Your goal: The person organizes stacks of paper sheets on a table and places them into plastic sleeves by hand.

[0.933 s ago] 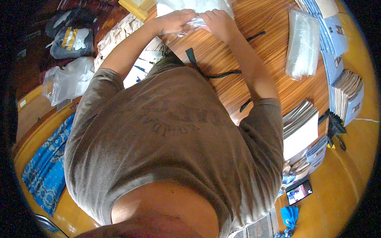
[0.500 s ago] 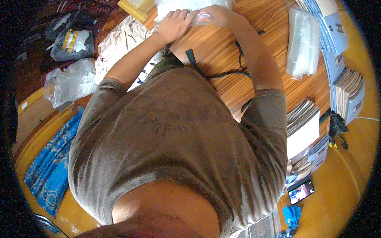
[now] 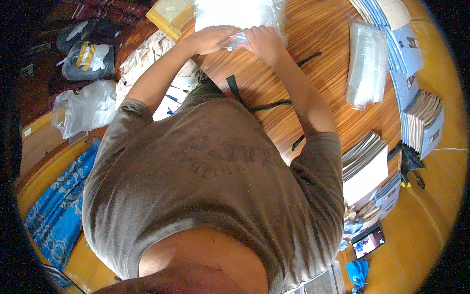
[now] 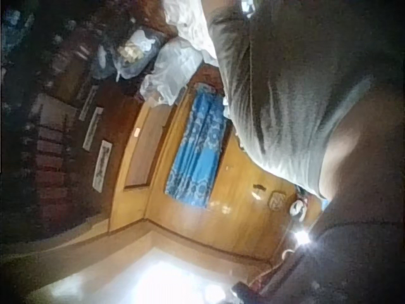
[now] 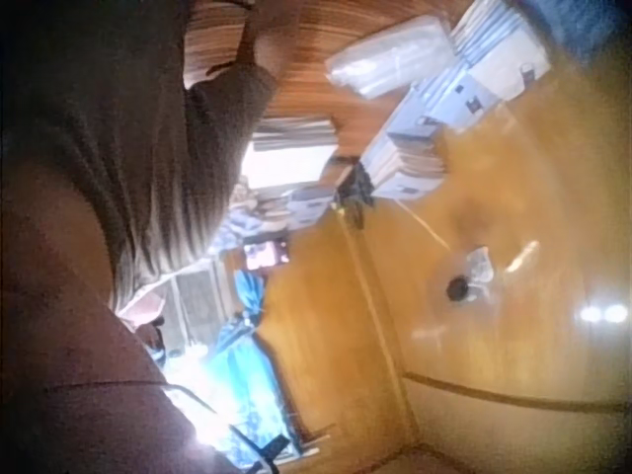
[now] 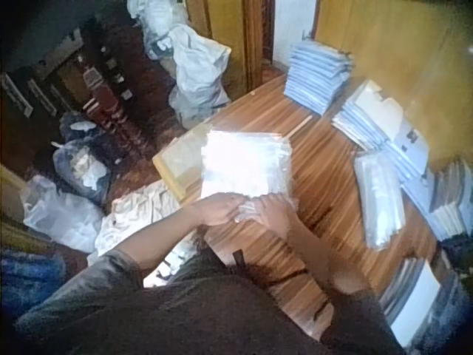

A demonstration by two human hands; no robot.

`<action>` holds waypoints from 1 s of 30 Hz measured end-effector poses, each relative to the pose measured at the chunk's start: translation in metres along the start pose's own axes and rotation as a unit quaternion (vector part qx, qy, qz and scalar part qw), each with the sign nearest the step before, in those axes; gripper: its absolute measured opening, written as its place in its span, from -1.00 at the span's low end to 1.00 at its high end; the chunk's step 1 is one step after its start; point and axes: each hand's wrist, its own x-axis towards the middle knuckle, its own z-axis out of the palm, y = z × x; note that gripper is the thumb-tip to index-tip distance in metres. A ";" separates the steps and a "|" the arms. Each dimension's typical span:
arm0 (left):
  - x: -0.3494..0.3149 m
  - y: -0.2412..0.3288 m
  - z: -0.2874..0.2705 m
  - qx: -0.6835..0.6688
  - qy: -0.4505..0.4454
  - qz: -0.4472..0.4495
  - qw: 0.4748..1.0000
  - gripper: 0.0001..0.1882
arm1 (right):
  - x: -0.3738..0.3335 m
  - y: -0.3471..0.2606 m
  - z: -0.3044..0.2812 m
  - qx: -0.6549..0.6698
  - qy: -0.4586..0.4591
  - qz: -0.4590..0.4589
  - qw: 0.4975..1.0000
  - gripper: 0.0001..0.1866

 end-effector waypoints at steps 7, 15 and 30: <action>-0.040 0.044 0.013 0.212 0.209 0.032 0.954 -0.50 | 0.017 0.014 -0.006 0.139 -0.173 0.035 0.974 -0.57; -0.033 0.036 0.035 0.266 0.179 -0.003 0.947 -0.29 | 0.035 0.040 0.004 0.257 -0.239 0.044 0.935 -0.41; -0.007 -0.015 0.014 0.135 0.154 -0.096 0.974 -0.40 | -0.028 -0.014 0.002 0.028 0.030 -0.075 0.996 -0.76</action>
